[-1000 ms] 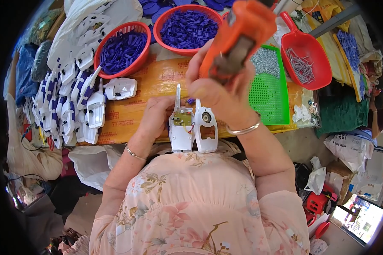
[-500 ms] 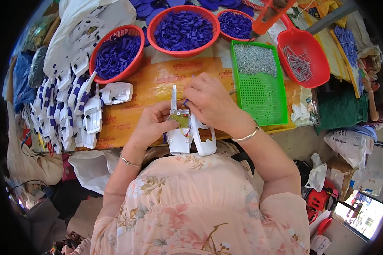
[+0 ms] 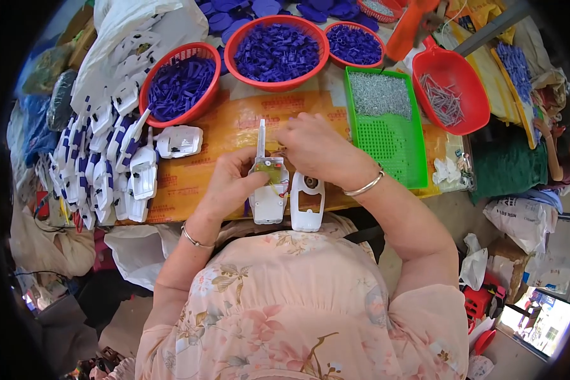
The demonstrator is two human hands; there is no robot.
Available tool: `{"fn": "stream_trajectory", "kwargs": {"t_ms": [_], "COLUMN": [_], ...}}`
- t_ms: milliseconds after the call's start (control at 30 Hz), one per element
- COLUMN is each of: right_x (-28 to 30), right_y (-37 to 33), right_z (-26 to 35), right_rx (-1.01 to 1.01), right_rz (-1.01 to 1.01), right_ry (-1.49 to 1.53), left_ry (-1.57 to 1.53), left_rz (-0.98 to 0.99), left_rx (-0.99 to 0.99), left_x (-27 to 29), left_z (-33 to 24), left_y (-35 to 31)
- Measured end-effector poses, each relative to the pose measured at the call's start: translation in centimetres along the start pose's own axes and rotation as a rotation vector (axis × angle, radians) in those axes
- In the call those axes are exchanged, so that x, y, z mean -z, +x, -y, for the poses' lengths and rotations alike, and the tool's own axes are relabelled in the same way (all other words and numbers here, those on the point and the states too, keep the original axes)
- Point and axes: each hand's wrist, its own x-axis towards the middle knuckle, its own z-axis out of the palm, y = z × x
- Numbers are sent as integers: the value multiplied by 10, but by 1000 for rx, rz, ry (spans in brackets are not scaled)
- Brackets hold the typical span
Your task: Assembling toy walkie-talkies by gluing internal components and fitting plastic housing pieces at a factory workbench.
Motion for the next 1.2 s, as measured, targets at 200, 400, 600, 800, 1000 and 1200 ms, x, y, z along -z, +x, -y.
{"fn": "stream_trajectory", "kwargs": {"t_ms": [200, 400, 600, 800, 1000, 1200], "right_x": [0, 5, 6, 2, 5, 6], "right_y": [-13, -18, -13, -14, -14, -15], "right_z": [-8, -5, 13, 3, 3, 6], "right_rx": [-99, -308, -360, -342, -429, -361], "right_rz": [-311, -313, -328, -238, -148, -158], "right_ry": [326, 919, 1294, 1314, 1340, 1344], "left_ry": [-117, -161, -213, -194, -163, -212], "left_rz": [15, 5, -5, -24, 5, 7], "left_rx": [1, 18, 43, 26, 63, 63], "left_x": [3, 1, -4, -4, -2, -2], "left_z": [-4, -8, -15, -15, -11, -9], "left_y": [-1, -1, -1, -4, -7, -9]}}
